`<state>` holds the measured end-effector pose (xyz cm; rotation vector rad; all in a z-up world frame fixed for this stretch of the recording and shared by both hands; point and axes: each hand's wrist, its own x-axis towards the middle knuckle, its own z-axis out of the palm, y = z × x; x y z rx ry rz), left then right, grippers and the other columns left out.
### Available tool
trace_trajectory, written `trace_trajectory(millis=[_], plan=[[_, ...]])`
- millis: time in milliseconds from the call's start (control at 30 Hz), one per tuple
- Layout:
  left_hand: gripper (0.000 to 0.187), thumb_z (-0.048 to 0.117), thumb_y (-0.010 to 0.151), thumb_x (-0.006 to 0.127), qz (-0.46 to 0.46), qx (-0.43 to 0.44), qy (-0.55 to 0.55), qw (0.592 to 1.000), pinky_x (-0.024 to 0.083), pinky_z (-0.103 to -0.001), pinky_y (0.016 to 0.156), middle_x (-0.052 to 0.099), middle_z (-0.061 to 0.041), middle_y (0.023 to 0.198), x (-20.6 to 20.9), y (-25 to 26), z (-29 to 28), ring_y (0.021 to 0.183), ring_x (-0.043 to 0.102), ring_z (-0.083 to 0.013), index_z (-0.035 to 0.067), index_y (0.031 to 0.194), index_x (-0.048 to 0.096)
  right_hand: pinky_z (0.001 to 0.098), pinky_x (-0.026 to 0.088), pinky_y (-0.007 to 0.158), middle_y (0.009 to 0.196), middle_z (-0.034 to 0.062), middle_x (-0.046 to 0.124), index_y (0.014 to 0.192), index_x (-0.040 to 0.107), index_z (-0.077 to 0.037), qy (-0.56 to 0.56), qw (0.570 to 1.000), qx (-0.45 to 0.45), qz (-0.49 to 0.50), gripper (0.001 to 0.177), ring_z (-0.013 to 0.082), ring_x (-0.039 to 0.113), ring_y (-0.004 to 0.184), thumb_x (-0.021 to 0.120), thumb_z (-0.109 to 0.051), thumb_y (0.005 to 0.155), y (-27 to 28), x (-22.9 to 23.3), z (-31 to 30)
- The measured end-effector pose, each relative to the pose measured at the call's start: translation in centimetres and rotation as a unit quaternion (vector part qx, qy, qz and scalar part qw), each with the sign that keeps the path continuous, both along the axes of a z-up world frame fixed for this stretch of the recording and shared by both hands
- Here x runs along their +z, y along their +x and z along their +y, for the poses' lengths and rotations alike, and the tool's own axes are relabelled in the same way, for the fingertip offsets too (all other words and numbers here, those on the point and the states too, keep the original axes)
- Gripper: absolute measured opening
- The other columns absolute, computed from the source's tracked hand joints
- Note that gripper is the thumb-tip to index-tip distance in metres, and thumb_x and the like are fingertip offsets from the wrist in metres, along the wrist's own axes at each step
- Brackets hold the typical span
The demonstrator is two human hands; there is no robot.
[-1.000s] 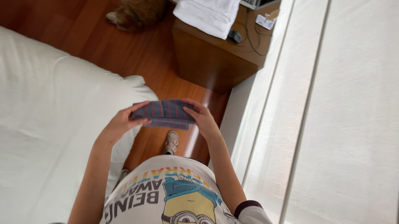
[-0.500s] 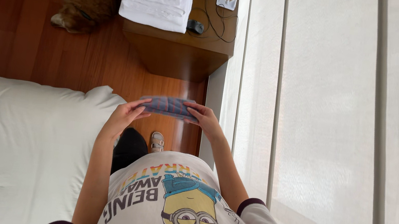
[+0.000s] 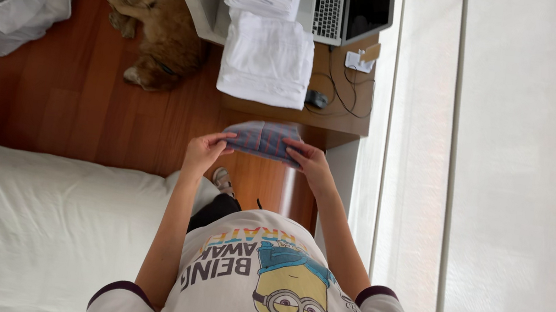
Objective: The person folds several pieces of bedding, including a white towel, a striped towel, and a patterned towel, on a bed. They then place each folded item onto a stack on a nearby desk.
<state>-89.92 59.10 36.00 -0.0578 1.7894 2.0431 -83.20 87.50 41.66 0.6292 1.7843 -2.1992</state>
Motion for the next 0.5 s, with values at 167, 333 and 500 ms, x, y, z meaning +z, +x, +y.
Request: trace_trajectory(millis=[167,333,500], plan=[[0.025,0.001,0.098,0.056,0.038,-0.003,0.003,0.999,0.066,-0.028,0.082,0.077,-0.017,0.099,4.2,-7.2,-1.8,0.089,0.079,-0.0212,-0.006,0.116,0.072,0.0261,0.063,0.08,0.102,0.0068,0.073,0.125,0.073,-0.001,0.019,0.998,0.014,0.051,0.029,0.0088,0.068,0.084,0.069,-0.007,0.097,-7.3,2.6,-2.0],[0.024,-0.001,0.097,0.056,0.05,-0.031,-0.03,0.998,0.067,-0.03,0.08,0.078,-0.016,0.095,5.2,-10.5,-2.2,0.086,0.08,-0.0237,-0.006,0.114,0.073,0.0234,0.062,0.078,0.103,0.0079,0.074,0.126,0.072,0.001,0.011,1.0,0.002,-0.005,0.03,0.009,0.069,0.083,0.067,-0.007,0.098,-9.9,2.7,-2.5],[0.026,-0.001,0.098,0.053,0.01,-0.033,-0.025,0.999,0.067,-0.031,0.079,0.078,-0.017,0.094,4.2,-14.2,-2.0,0.084,0.08,-0.0244,-0.006,0.113,0.073,0.0244,0.065,0.077,0.105,0.0086,0.075,0.125,0.07,0.002,-0.011,0.999,0.015,-0.04,0.03,0.0101,0.071,0.087,0.064,-0.006,0.097,-14.0,1.9,-1.7]])
